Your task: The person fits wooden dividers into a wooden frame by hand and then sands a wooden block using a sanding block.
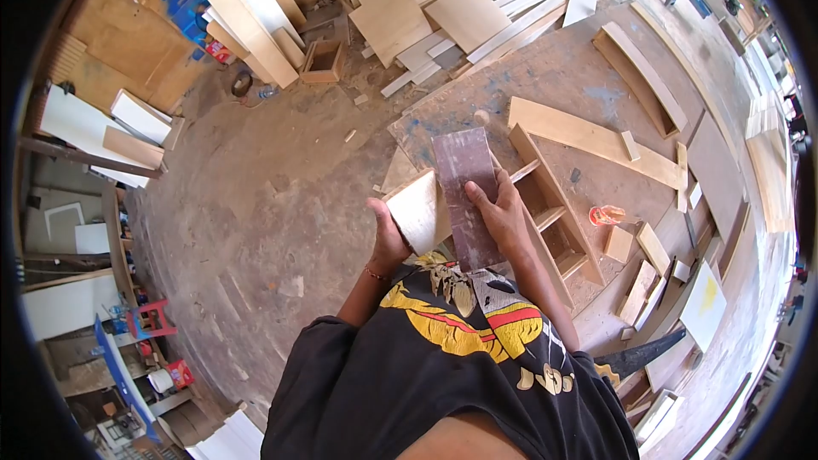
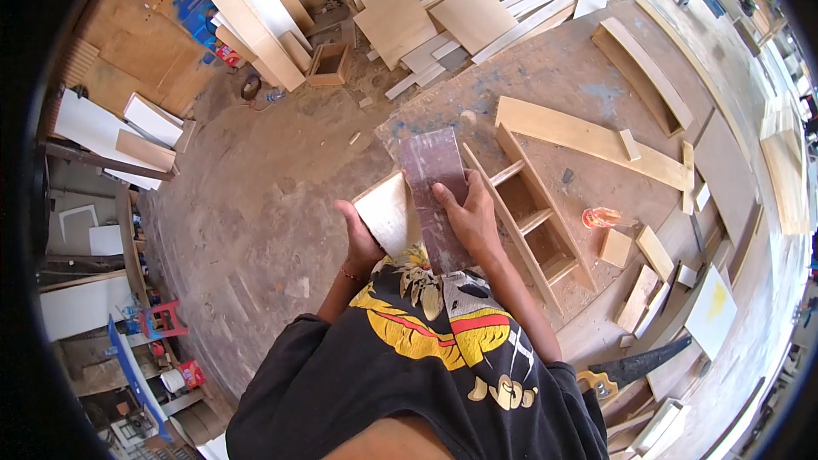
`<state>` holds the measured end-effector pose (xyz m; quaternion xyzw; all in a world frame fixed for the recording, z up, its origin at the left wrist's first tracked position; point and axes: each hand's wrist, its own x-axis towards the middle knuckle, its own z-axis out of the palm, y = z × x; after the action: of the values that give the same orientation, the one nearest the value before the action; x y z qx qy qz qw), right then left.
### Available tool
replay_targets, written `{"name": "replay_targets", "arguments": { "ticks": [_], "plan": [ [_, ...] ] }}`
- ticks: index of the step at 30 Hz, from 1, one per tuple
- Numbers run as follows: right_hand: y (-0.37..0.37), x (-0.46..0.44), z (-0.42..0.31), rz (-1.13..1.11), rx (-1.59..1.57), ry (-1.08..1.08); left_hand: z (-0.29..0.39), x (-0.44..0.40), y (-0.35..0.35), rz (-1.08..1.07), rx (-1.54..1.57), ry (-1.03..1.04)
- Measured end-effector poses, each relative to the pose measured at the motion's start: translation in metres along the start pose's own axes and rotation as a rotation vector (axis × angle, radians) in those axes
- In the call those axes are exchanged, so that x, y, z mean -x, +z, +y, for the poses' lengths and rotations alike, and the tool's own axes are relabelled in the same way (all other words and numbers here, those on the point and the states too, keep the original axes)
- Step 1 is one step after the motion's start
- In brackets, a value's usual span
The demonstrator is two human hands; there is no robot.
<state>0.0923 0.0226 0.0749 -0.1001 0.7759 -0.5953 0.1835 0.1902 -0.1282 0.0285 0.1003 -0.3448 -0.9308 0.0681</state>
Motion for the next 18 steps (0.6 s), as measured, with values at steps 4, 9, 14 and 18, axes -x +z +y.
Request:
{"name": "replay_targets", "arguments": {
  "ticks": [4, 9, 14, 18],
  "plan": [
    [0.002, 0.0, 0.001, 0.008, 0.036, -0.043, -0.002, 0.001, -0.003, -0.03, 0.016, 0.03],
    [0.0, 0.0, 0.001, 0.036, 0.034, -0.063, -0.003, 0.007, -0.015, -0.02, -0.236, 0.037],
    [-0.003, 0.001, -0.002, 0.063, 0.183, -0.109, 0.016, 0.0, -0.002, -0.101, -0.655, 0.212],
    [-0.003, 0.001, 0.002, 0.083, 0.278, -0.226, 0.017, 0.002, 0.003, -0.097, -0.711, 0.257]
  ]
}}
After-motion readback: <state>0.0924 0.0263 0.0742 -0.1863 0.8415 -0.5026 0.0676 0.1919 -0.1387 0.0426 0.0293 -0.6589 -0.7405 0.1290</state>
